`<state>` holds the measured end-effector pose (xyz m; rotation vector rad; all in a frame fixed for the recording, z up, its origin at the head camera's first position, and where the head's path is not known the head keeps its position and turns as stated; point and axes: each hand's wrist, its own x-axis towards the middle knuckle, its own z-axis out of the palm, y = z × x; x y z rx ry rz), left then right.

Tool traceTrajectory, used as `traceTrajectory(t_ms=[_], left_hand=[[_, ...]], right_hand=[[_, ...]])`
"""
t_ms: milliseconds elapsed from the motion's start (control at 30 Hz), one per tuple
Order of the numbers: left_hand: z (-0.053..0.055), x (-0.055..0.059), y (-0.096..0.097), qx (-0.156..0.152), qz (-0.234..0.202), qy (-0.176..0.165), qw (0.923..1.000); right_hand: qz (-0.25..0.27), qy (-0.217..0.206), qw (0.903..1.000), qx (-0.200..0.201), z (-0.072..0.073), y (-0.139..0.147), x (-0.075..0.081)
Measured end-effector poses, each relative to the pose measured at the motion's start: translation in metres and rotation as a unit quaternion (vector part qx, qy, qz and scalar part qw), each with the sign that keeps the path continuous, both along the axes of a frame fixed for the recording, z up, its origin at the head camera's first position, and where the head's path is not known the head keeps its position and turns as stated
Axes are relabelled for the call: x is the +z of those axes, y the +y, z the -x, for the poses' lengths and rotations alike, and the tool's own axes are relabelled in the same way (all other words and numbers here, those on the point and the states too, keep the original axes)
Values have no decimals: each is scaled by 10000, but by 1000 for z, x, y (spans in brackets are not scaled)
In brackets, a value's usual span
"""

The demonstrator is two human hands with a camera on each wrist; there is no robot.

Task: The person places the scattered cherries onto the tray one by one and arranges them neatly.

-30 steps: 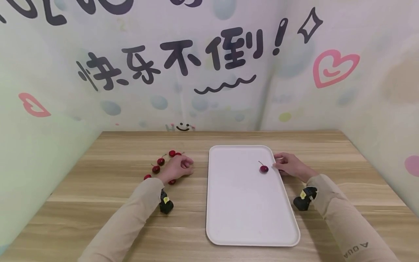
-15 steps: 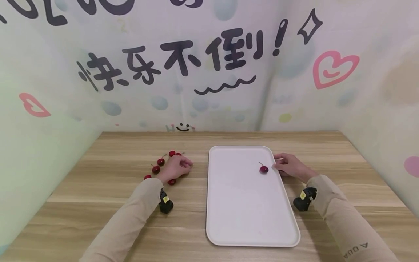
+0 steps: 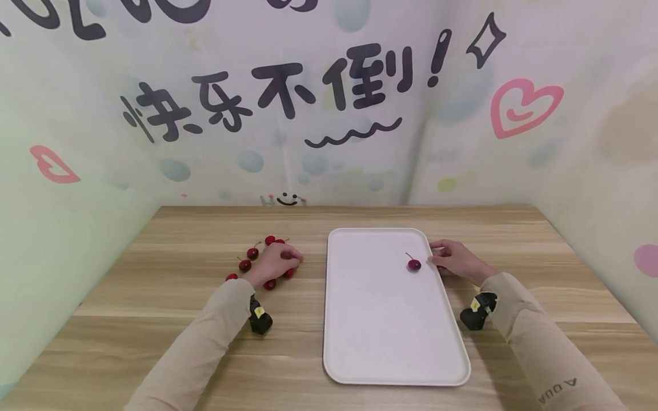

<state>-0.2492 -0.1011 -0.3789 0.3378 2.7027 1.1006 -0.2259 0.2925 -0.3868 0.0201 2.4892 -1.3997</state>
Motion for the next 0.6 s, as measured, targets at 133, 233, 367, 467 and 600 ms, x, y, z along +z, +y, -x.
traceTrajectory(t_ms=[133, 233, 367, 467, 600], left_hand=[[0, -1, -1, -17, -123, 2, 9999], [1, -2, -1, 12, -191, -89, 9998], [-1, 0, -1, -5, -242, -299, 9993], [-3, 3, 1, -94, -341, -422, 9985], [-5, 4, 6, -189, -550, -489, 9971]], right_hand=[[54, -31, 10000, -14, 0, 0, -1], [86, -24, 10000, -19, 0, 1, -1], [87, -25, 10000, -25, 0, 1, -1], [14, -58, 10000, -35, 0, 0, 0], [-73, -90, 9999, -33, -1, -1, 2]])
